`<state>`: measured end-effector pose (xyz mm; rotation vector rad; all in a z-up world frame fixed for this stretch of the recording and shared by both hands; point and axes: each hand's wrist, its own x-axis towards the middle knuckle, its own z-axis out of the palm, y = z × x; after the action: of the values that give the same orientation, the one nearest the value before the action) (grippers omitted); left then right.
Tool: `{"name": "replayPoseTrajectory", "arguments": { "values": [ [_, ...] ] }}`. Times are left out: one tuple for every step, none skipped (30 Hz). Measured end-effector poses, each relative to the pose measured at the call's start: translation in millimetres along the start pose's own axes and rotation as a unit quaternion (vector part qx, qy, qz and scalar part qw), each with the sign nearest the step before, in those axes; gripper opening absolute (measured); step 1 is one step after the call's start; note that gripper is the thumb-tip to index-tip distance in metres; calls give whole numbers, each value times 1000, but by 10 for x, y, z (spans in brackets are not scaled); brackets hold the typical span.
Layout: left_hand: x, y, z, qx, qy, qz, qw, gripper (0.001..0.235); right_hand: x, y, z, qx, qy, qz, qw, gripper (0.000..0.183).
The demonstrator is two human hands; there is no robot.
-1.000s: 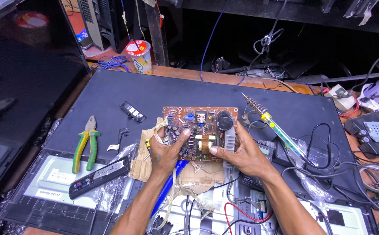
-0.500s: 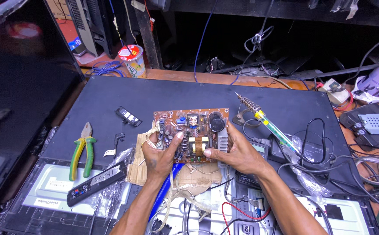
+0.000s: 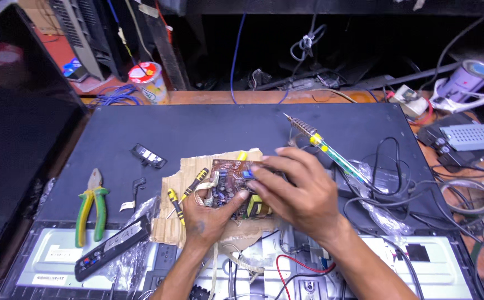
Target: The person holds a circuit board, flips it over, and uses a soldering iron to work on several points on the back side. They repeatedly reposition the board and apply the soldering iron to different areas while handling the board with both hands.
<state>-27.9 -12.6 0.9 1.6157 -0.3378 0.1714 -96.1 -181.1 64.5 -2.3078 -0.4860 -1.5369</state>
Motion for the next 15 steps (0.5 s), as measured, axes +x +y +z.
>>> {"name": "replayPoseTrajectory", "arguments": {
  "values": [
    [-40, 29, -6, 0, -6, -3, 1000, 27, -3, 3, -18, -3, -2, 6, 1000, 21],
    [-58, 60, -14, 67, -22, -5, 997, 27, 7, 14, -24, -16, -47, -38, 998, 18],
    [-77, 97, -25, 134, -37, -6, 990, 28, 22, 22, -31, -28, -93, -81, 992, 16],
    [-92, 82, -11, 134, -41, -3, 990, 28, 7, 30, -24, -32, -90, -79, 992, 16],
    [-106, 69, 0, 129, -35, -32, 991, 32, -5, 36, -15, -30, -96, -78, 992, 12],
    [-133, 54, 14, 123, -26, -64, 990, 37, -19, 42, -10, -26, -104, -77, 991, 13],
    [-129, 56, 23, 123, -29, -63, 990, 37, -28, 64, -19, -28, -104, -76, 991, 13],
    [-132, 56, 23, 125, -34, -62, 990, 35, -34, 82, -19, -20, -107, -85, 990, 15],
    [-135, 55, 20, 128, -40, -60, 989, 34, -41, 98, -17, -13, -111, -95, 989, 16],
    [-144, 66, 14, 129, -39, -62, 989, 34, -60, 116, -22, -11, -112, -94, 989, 16],
    [-154, 76, 11, 115, -49, -52, 991, 32, -79, 135, -26, -19, -132, -99, 986, 16],
    [-155, 85, 20, 99, -59, -42, 992, 31, -94, 165, -37, -28, -152, -105, 982, 16],
    [-152, 97, 19, 98, -59, -42, 992, 31, -99, 200, -31, -28, -152, -105, 982, 16],
    [-156, 109, 14, 116, -66, -41, 990, 30, -114, 227, -32, -14, -151, -114, 982, 17],
    [-161, 121, 11, 133, -73, -41, 988, 30, -130, 254, -35, 0, -150, -123, 981, 18]
  ]
}}
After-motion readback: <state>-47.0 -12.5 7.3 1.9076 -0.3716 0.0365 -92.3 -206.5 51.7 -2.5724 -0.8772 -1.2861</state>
